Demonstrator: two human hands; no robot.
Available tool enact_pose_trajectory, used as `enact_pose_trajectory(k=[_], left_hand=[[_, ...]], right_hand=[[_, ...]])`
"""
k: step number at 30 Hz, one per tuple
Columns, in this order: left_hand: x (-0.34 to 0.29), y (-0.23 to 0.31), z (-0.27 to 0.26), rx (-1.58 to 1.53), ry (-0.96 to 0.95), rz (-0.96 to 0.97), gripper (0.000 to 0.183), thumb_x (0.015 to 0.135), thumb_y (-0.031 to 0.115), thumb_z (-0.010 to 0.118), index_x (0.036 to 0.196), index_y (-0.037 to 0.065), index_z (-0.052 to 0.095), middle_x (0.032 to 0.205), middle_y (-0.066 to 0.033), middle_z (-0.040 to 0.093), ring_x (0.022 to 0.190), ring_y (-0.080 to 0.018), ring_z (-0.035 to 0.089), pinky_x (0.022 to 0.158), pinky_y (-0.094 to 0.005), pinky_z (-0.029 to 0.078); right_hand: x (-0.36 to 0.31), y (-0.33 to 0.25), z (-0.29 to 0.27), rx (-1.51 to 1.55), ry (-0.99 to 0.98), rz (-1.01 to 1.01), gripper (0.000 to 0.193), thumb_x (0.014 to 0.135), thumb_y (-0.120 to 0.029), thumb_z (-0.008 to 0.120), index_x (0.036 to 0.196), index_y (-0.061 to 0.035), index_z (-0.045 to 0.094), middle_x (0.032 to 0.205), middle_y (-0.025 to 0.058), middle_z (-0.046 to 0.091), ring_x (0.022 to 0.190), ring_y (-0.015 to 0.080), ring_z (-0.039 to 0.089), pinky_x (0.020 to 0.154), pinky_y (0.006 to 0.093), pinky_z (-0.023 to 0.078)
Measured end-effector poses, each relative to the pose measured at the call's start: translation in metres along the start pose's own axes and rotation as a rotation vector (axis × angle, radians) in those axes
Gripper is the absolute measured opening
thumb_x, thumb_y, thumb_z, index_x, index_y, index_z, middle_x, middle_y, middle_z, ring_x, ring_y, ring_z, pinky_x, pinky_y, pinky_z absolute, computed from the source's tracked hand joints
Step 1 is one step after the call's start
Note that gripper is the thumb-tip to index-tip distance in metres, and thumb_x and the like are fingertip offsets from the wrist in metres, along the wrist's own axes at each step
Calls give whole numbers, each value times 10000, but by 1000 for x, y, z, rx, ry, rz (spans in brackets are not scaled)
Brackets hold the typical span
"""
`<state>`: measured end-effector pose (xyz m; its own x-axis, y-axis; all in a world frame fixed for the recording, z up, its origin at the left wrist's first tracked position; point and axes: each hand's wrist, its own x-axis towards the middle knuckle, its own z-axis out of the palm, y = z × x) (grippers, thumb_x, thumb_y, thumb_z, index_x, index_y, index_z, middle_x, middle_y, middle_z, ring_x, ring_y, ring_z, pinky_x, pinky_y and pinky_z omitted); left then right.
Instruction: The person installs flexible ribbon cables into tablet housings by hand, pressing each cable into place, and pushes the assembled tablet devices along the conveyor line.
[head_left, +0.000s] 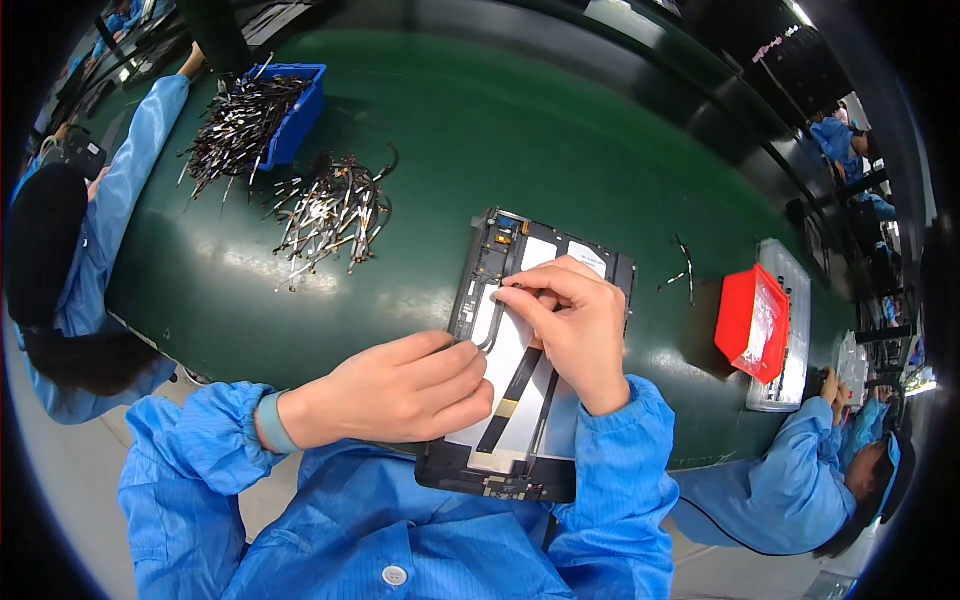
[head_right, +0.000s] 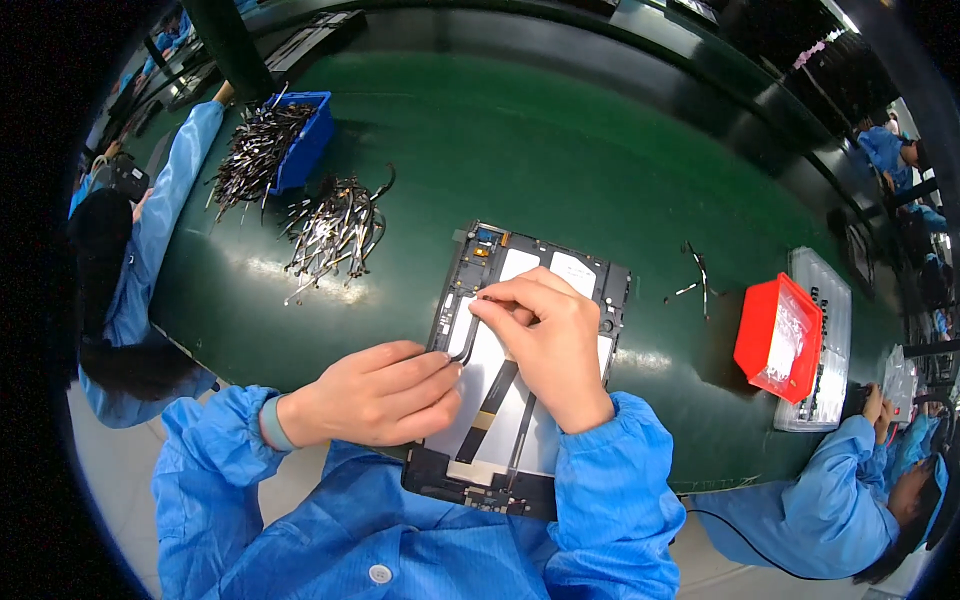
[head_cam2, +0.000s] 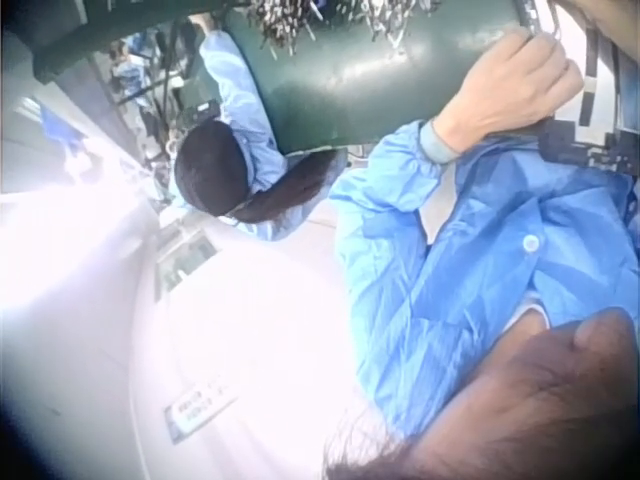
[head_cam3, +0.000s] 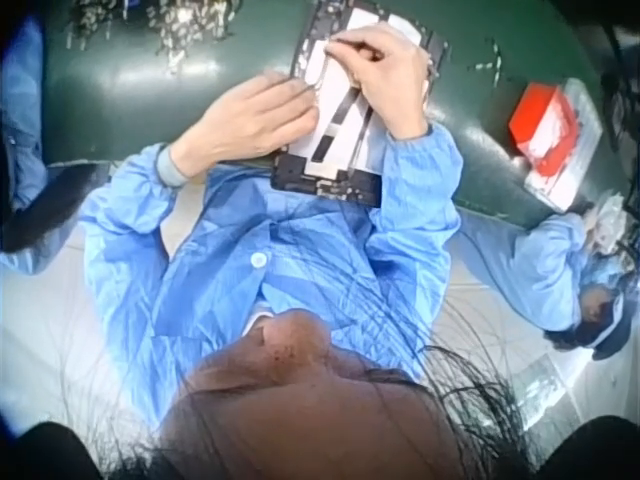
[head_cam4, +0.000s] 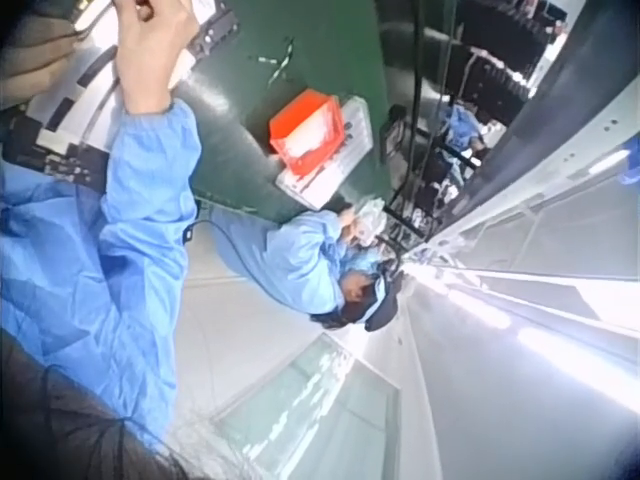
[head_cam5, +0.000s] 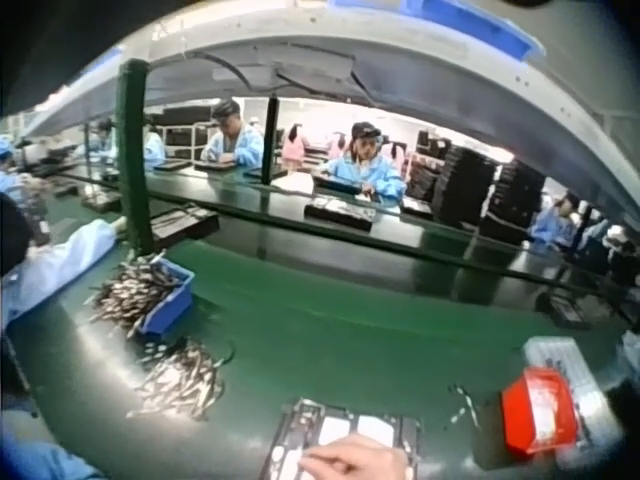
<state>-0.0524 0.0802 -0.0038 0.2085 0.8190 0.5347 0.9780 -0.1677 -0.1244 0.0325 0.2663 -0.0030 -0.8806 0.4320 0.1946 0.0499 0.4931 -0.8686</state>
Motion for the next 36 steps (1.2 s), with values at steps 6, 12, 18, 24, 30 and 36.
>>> enact_pose_trajectory(k=[6,12,18,24,30,36], left_hand=[[-5,1,6,-4,39,-25,63,795,141,601,844,112,573,932,-21,630,909,-146,603,752,-260,484],[-2,0,4,-1,20,-14,56,787,138,599,818,108,563,917,-22,624,925,-151,611,783,-272,499],[3,-5,6,-155,-22,-12,83,782,136,594,806,67,556,898,-57,611,1012,-218,640,957,-339,506],[5,-4,6,-184,-36,-16,103,764,141,586,810,53,560,895,-68,606,1025,-231,639,967,-347,500],[5,-6,6,-247,-55,-33,131,742,143,569,828,44,572,926,-85,623,1038,-234,633,975,-354,490],[2,-4,6,-242,-40,-42,133,731,141,564,826,48,562,941,-96,623,1041,-235,625,986,-354,477]], right_hand=[[0,-3,1,-44,-4,-3,122,760,-69,782,855,-17,726,768,60,648,574,114,582,533,245,472],[-1,-2,3,-75,22,-56,116,752,-55,781,849,-14,732,765,60,648,566,104,585,525,238,463],[-2,-3,4,-97,33,-75,114,745,-43,778,849,-13,743,771,57,656,565,88,592,528,224,460],[0,-5,2,-95,29,-79,158,755,-35,769,908,-23,733,759,60,647,550,81,570,521,228,457],[-7,-8,7,-208,100,-113,182,799,-16,709,974,-26,660,802,81,609,591,157,574,526,282,477],[-40,-17,2,-491,-55,-429,351,684,35,644,1034,32,635,938,112,565,843,265,569,726,348,495]])
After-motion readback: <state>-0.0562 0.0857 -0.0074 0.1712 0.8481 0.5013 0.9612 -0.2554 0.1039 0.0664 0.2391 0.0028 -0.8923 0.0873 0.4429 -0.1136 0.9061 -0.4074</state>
